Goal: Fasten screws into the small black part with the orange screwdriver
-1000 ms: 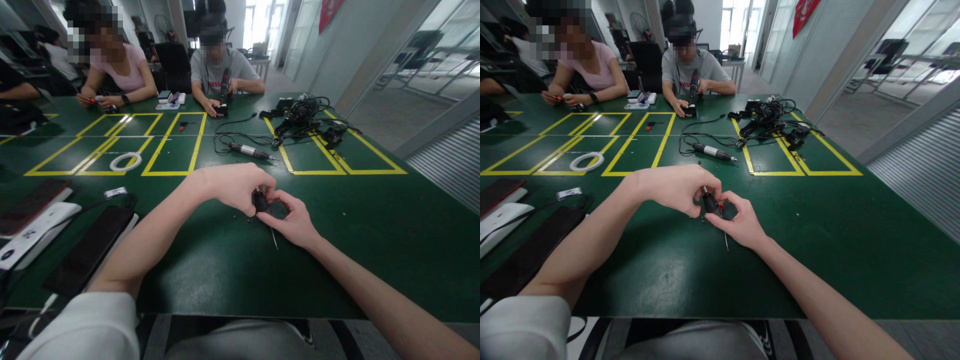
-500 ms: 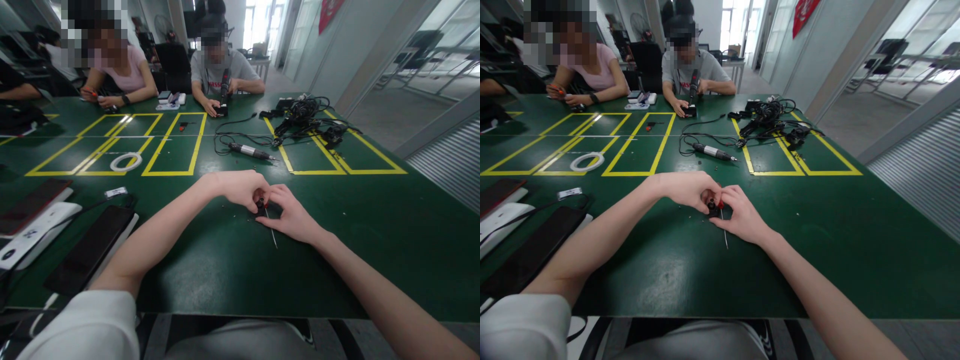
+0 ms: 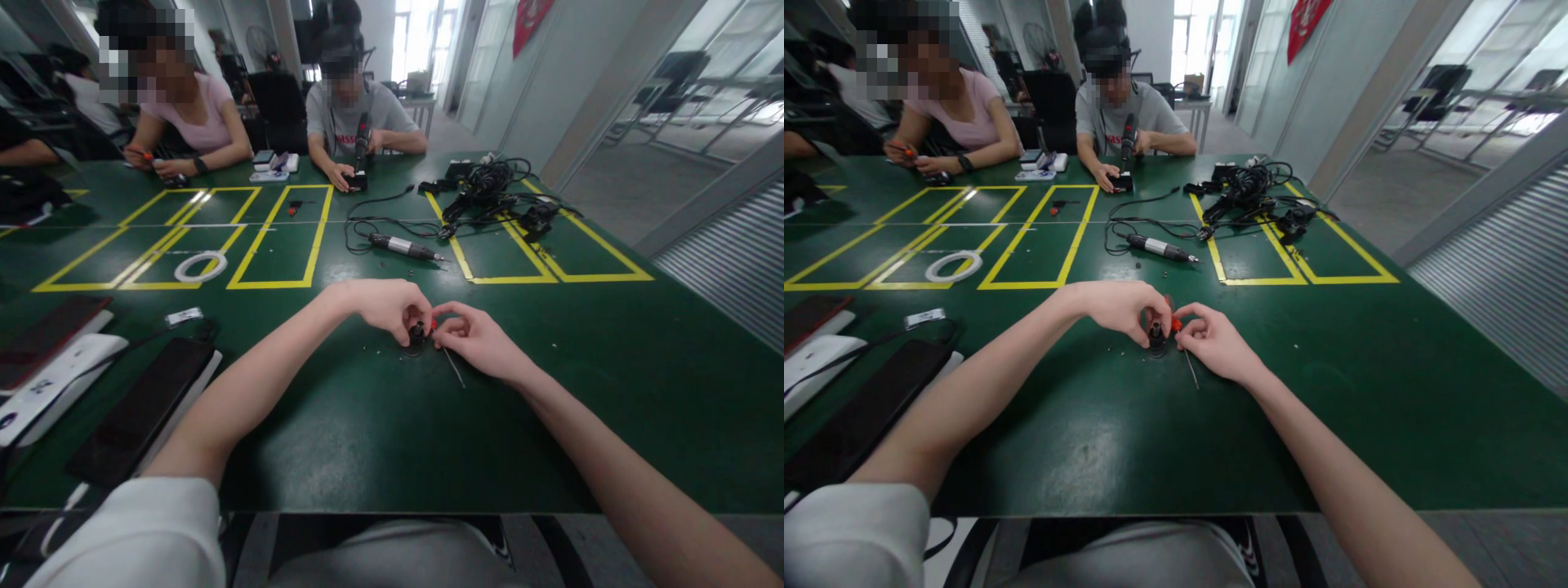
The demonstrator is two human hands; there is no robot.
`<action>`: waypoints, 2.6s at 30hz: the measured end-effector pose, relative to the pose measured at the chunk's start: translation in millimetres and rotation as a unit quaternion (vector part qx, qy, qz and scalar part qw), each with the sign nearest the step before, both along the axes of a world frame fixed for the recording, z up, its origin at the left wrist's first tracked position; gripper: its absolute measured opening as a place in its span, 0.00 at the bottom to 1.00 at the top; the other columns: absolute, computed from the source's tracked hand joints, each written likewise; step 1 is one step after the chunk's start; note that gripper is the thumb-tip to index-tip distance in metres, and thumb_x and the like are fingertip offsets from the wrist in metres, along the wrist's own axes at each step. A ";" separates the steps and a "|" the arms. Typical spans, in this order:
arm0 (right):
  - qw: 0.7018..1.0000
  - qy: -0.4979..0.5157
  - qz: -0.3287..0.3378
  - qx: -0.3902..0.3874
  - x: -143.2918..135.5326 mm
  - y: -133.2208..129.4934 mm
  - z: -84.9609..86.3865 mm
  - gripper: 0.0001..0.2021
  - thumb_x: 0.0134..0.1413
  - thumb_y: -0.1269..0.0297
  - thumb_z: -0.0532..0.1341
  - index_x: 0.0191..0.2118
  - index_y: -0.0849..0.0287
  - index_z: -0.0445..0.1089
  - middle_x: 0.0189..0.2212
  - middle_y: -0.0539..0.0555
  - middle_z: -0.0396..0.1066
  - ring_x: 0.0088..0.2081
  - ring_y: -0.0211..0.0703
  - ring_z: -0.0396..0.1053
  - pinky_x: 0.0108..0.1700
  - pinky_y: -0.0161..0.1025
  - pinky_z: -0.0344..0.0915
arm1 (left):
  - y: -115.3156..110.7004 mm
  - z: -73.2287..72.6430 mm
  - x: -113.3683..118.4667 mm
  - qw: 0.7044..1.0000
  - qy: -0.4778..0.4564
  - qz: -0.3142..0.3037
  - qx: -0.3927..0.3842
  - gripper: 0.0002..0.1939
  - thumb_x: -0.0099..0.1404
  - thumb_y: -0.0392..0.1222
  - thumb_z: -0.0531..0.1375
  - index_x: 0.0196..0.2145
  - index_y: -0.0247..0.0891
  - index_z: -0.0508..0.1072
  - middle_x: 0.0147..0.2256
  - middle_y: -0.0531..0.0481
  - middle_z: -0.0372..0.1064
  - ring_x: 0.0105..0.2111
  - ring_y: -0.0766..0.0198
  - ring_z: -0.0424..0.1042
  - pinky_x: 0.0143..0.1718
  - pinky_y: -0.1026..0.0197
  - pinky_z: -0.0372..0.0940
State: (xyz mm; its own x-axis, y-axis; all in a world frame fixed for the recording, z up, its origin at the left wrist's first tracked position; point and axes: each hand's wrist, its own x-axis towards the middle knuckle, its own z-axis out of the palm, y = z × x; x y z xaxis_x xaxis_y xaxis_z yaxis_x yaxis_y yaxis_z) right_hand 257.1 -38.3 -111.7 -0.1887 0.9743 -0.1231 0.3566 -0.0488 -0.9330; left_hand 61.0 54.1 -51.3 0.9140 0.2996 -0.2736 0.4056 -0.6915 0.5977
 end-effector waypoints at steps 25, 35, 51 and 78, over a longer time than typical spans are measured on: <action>0.871 0.060 -0.139 0.468 -23.1 -35.2 -4.0 0.20 0.59 0.76 0.68 0.55 0.55 0.73 0.41 0.54 0.83 0.37 0.48 0.84 0.40 0.44 0.84 | 24.0 -36.3 -3.0 0.947 -0.075 0.024 -0.311 0.18 0.47 0.33 0.72 0.39 0.37 0.84 0.36 0.51 0.83 0.36 0.64 0.81 0.43 0.64 0.74; 0.866 0.000 -0.117 0.487 -23.6 -26.7 -11.7 0.16 0.59 0.73 0.69 0.51 0.54 0.75 0.40 0.53 0.83 0.36 0.46 0.84 0.40 0.41 0.84 | 22.9 -34.7 -2.9 0.954 -0.073 0.020 -0.292 0.15 0.48 0.33 0.71 0.36 0.36 0.83 0.34 0.52 0.83 0.35 0.64 0.81 0.43 0.62 0.74; 0.885 0.052 -0.123 0.445 -26.1 -27.1 -11.9 0.17 0.56 0.71 0.71 0.50 0.54 0.74 0.39 0.52 0.82 0.35 0.44 0.83 0.39 0.42 0.83 | 23.8 -36.9 -1.0 0.955 -0.072 0.025 -0.285 0.15 0.47 0.33 0.72 0.36 0.37 0.82 0.33 0.52 0.82 0.35 0.64 0.80 0.43 0.61 0.73; 0.952 0.185 -0.049 0.238 -27.6 -28.2 7.8 0.12 0.55 0.55 0.73 0.35 0.59 0.77 0.27 0.53 0.80 0.22 0.40 0.77 0.27 0.38 0.79 | 22.0 -33.1 -2.1 0.958 -0.069 0.016 -0.277 0.13 0.48 0.35 0.72 0.34 0.37 0.82 0.31 0.55 0.81 0.34 0.65 0.79 0.42 0.63 0.72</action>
State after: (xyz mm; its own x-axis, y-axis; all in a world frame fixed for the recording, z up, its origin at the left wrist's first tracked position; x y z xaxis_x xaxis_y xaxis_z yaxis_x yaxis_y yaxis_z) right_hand 229.5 -66.5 -103.9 -0.0396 0.9182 0.3941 0.0155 0.3950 -0.9186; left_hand 58.8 76.1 -84.4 0.9456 0.1720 -0.2763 0.3124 -0.2415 0.9187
